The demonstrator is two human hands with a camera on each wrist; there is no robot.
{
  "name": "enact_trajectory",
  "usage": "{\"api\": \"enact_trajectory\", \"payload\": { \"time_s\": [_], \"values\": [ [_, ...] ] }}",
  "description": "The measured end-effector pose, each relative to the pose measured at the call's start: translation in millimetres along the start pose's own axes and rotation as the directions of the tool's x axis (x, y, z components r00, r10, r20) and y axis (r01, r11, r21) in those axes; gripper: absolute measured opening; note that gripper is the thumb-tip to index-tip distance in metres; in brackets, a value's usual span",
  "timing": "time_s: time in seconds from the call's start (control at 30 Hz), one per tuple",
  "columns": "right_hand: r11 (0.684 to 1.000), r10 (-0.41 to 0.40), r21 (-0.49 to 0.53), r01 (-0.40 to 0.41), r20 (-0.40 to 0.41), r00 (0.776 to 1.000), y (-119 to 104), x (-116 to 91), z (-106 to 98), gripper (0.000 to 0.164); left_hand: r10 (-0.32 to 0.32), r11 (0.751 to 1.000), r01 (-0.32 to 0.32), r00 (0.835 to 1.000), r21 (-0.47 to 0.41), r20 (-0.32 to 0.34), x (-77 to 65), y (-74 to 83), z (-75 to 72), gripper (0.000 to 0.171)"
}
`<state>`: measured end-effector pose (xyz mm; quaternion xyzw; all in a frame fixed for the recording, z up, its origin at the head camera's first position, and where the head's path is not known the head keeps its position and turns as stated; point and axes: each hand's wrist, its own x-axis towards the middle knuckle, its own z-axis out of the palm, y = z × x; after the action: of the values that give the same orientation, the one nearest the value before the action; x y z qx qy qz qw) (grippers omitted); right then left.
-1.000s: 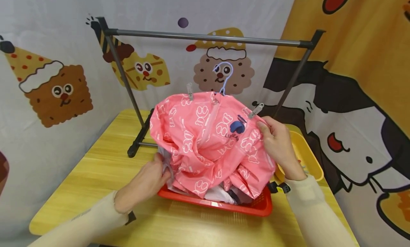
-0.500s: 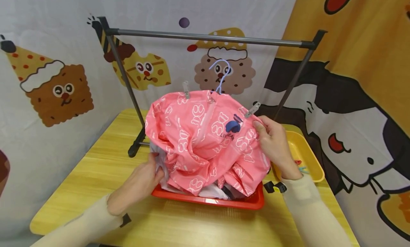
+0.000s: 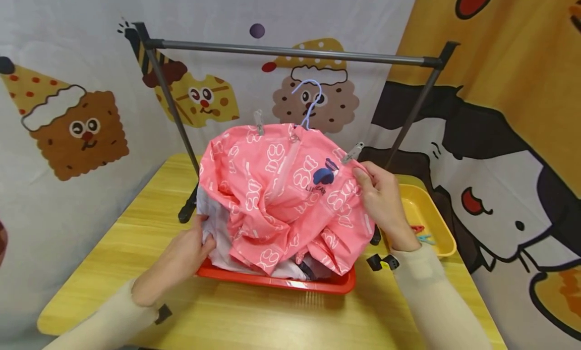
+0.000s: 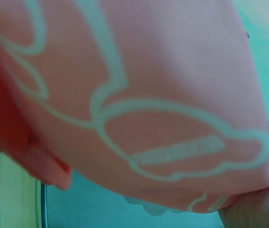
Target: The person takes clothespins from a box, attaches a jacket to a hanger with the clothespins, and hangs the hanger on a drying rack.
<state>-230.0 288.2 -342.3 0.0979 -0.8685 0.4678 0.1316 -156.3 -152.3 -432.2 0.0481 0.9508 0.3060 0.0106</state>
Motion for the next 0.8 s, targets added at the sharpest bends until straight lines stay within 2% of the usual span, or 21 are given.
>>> {"api": "enact_trajectory", "payload": {
  "time_s": [0.37, 0.6, 0.8],
  "values": [
    [0.999, -0.023, 0.048, 0.024, -0.018, 1.000, 1.1, 4.6, 10.2, 0.036, -0.041, 0.999, 0.041, 0.999, -0.014, 0.009, -1.4, -19.8, -14.0, 0.058],
    [0.998, -0.025, 0.053, 0.025, -0.007, 1.000, 1.3, 5.6, 15.9, 0.035, -0.033, 0.999, 0.033, 0.999, -0.001, -0.008, -3.1, -32.8, -21.6, 0.056],
    [0.997, -0.032, 0.070, 0.033, -0.015, 0.999, 3.3, 5.8, 20.6, 0.034, -0.034, 0.999, 0.034, 0.999, 0.012, 0.003, -2.9, -40.1, -28.8, 0.056]
  ]
}}
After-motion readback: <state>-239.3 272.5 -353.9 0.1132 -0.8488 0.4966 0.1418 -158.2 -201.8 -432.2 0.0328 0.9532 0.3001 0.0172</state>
